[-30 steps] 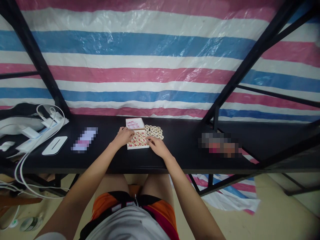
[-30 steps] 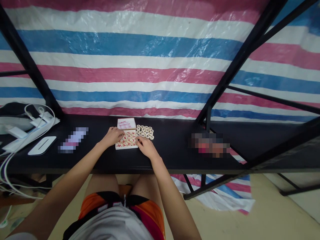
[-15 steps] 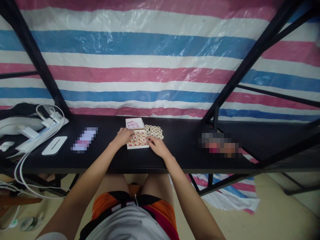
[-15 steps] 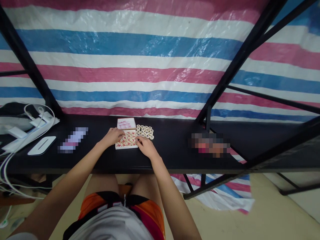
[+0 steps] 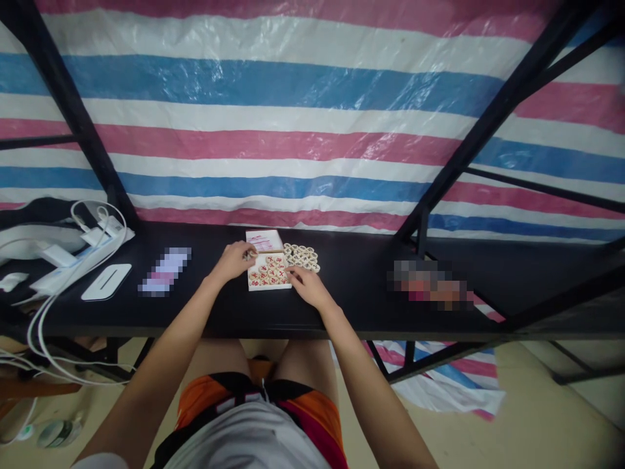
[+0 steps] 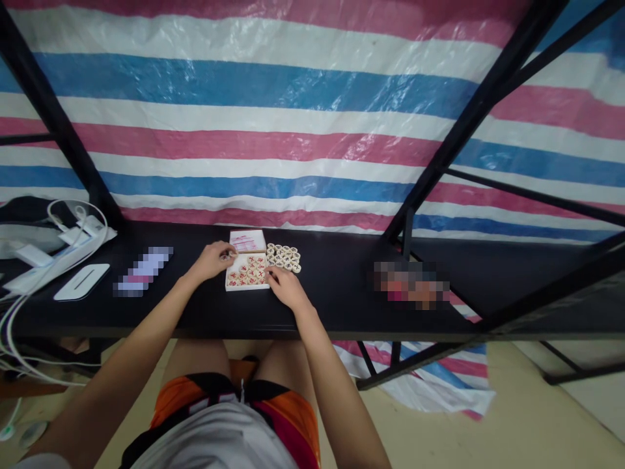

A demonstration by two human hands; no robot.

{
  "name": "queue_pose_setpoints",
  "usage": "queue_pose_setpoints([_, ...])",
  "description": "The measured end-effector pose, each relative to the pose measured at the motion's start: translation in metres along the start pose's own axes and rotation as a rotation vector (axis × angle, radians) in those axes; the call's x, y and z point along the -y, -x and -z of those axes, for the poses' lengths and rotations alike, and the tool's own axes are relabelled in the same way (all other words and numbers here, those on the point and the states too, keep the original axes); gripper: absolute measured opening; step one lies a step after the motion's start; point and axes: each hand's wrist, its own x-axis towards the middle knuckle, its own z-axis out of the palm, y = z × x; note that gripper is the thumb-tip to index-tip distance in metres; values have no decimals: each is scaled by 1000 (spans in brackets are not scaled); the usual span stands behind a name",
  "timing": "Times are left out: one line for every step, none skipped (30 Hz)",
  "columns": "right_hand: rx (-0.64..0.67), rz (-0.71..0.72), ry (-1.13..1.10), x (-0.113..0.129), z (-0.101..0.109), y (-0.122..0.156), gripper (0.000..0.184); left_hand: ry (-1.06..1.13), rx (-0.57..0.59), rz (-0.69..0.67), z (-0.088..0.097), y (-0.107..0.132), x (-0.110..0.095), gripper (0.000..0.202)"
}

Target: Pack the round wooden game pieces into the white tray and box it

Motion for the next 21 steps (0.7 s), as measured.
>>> queue_pose_setpoints([-2, 3, 0, 0, 0, 0, 27, 33, -86, 47, 7, 4, 6, 21])
queue_pose_setpoints([-5, 7, -1, 0, 0, 0, 27, 49, -170, 101, 13, 9, 12, 23])
queue_pose_setpoints([-7, 10, -3, 0, -1, 0, 27, 41, -227, 165, 18, 15, 20, 24])
queue_pose_setpoints([-9, 12, -5, 0, -1, 0, 27, 20, -233, 228, 22, 21, 28, 24])
queue_pose_setpoints([-10, 13, -7, -1, -1, 0, 27, 0, -201, 281, 25, 27, 36, 23])
queue_pose_setpoints([-12, 14, -9, -1, -1, 0, 27, -18, -143, 327, 26, 32, 43, 21])
queue_pose_setpoints([-13, 15, -10, -1, -1, 0, 28, -32, -86, 366, 26, 36, 49, 19])
queue_pose_setpoints([-13, 17, -10, -1, -1, 0, 28, -43, -38, 389, 25, 39, 53, 18])
queue_pose_setpoints([-15, 19, -11, 0, -1, 0, 28, -56, 1, 401, 23, 41, 55, 18])
queue_pose_setpoints([-15, 21, -11, 0, -1, 0, 28, -68, 29, 402, 21, 41, 55, 17])
queue_pose_setpoints([-13, 23, -12, 0, -1, 0, 28, -79, 46, 394, 19, 41, 55, 17])
queue_pose_setpoints([-11, 23, -14, 0, -1, 0, 28, -88, 57, 382, 18, 40, 54, 17])
queue_pose_setpoints([-9, 24, -16, 1, 0, 0, 28, -93, 64, 369, 17, 39, 52, 17])
queue_pose_setpoints([-9, 25, -17, 1, 0, 0, 29, -95, 68, 358, 16, 39, 51, 17])
queue_pose_setpoints([-9, 26, -17, 1, 0, 0, 29, -95, 68, 348, 15, 38, 50, 18])
queue_pose_setpoints([-9, 27, -16, 1, 0, 0, 30, -94, 66, 339, 14, 38, 49, 19])
queue_pose_setpoints([-9, 27, -14, 1, 0, 0, 31, -93, 65, 331, 14, 38, 50, 20])
queue_pose_setpoints([-8, 25, -11, 1, 0, 0, 31, -93, 64, 323, 13, 38, 50, 20])
queue_pose_setpoints([-6, 21, -8, 1, 0, 0, 32, -93, 63, 316, 12, 38, 51, 20])
queue_pose_setpoints([-5, 17, -5, 1, 0, 0, 32, -92, 62, 309, 12, 38, 52, 20])
queue_pose_setpoints([-4, 12, -3, 1, 0, 0, 33, -93, 61, 303, 11, 38, 52, 20])
